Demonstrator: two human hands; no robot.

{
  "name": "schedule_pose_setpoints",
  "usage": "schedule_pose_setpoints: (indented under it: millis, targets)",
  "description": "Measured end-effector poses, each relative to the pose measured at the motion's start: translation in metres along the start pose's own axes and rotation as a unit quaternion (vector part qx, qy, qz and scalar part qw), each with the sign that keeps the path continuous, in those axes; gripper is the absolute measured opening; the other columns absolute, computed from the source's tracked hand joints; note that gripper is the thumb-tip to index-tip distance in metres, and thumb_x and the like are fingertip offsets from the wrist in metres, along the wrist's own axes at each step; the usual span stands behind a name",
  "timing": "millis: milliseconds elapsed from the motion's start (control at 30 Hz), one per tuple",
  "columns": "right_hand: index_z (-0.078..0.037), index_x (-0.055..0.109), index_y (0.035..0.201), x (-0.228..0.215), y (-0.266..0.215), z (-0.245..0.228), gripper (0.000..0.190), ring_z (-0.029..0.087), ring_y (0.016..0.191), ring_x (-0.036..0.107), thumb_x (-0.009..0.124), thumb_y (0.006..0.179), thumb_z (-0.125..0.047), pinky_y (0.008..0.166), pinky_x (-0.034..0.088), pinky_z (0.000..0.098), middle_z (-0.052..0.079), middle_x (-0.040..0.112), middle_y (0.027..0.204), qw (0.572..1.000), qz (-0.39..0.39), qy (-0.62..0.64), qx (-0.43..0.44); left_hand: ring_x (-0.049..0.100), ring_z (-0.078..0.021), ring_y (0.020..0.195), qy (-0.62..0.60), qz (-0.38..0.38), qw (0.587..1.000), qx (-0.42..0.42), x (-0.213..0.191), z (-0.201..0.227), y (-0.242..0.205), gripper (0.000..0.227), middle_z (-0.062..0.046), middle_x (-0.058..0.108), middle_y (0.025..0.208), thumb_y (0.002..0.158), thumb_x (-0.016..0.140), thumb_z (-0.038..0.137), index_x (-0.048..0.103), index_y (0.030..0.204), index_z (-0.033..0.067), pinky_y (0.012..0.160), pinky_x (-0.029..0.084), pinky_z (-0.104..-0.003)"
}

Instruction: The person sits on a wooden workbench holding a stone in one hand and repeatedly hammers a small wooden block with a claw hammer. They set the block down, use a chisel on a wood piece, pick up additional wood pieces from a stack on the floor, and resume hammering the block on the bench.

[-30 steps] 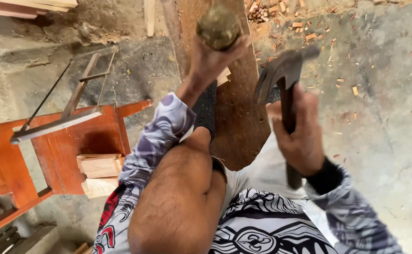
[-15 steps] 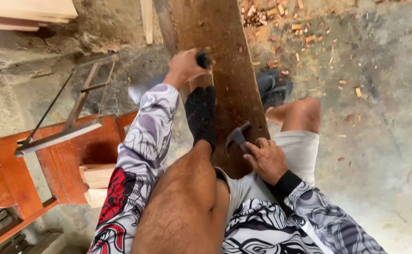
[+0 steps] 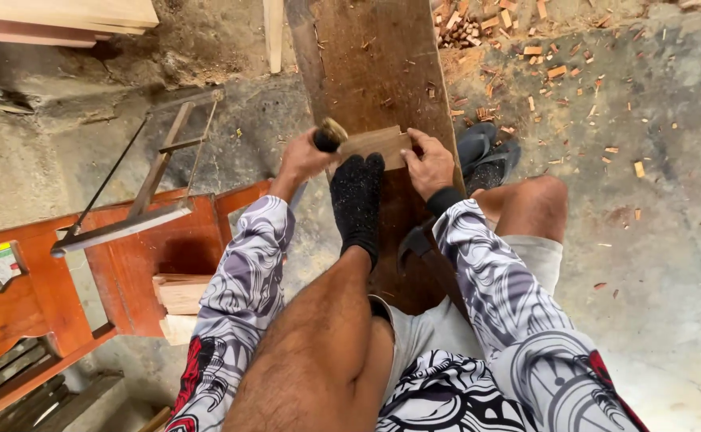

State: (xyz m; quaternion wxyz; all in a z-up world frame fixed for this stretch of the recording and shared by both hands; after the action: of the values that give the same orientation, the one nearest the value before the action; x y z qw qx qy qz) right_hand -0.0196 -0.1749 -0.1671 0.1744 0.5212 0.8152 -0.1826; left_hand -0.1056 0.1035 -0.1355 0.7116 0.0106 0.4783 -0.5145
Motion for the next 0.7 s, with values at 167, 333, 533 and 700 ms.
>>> schedule_pose_setpoints:
  millis: [167, 333, 533, 700]
  targets:
    - [-0.01, 0.072, 0.13, -0.008, 0.008, 0.0, 0.046, 0.019, 0.085, 0.072, 0.08, 0.085, -0.016, 0.079, 0.057, 0.0303, 0.012, 0.077, 0.105, 0.996, -0.07, 0.017, 0.055, 0.07, -0.0202, 0.088, -0.091, -0.16, 0.983, -0.026, 0.002, -0.029, 0.004, 0.039, -0.012, 0.079, 0.102, 0.076, 0.085, 0.021, 0.077, 0.113, 0.0076, 0.076, 0.058, -0.036]
    - [-0.01, 0.072, 0.13, -0.01, 0.018, 0.011, 0.044, 0.012, 0.079, 0.069, 0.078, 0.087, -0.012, 0.075, 0.057, 0.0268, 0.009, 0.079, 0.095, 0.987, -0.115, 0.067, 0.086, 0.076, -0.0173, 0.091, -0.09, -0.066, 0.99, 0.089, -0.044, 0.072, -0.013, 0.06, -0.004, 0.077, 0.113, 0.074, 0.089, 0.025, 0.067, 0.129, 0.0143, 0.083, 0.062, -0.033]
    - [0.001, 0.076, 0.11, -0.023, 0.015, 0.0, 0.019, 0.017, 0.079, 0.069, 0.072, 0.095, -0.008, 0.073, 0.055, 0.0305, 0.013, 0.077, 0.093, 0.999, -0.015, 0.005, -0.043, 0.077, -0.023, 0.108, -0.211, -0.038, 0.884, 0.415, -0.062, 0.199, -0.045, 0.056, -0.007, 0.074, 0.118, 0.079, 0.094, 0.02, 0.058, 0.121, 0.009, 0.094, 0.062, -0.037]
    - [0.002, 0.076, 0.103, -0.035, -0.004, 0.001, 0.016, 0.017, 0.082, 0.073, 0.066, 0.099, -0.011, 0.076, 0.057, 0.0316, 0.009, 0.08, 0.094, 0.998, -0.02, 0.066, 0.0, 0.075, -0.0218, 0.107, -0.299, -0.057, 0.811, 0.5, -0.035, 0.226, -0.055, 0.071, -0.008, 0.072, 0.116, 0.077, 0.095, 0.014, 0.051, 0.132, 0.0052, 0.099, 0.062, -0.037]
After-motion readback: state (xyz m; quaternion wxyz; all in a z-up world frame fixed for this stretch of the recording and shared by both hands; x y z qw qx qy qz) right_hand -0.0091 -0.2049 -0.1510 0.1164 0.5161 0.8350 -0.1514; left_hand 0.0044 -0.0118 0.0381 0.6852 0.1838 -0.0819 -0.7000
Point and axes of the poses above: each hand's wrist, its own y-axis towards the middle knuckle, its own x-axis out of the palm, z = x × y, the point moved 1 cm from there along y, towards the middle knuckle
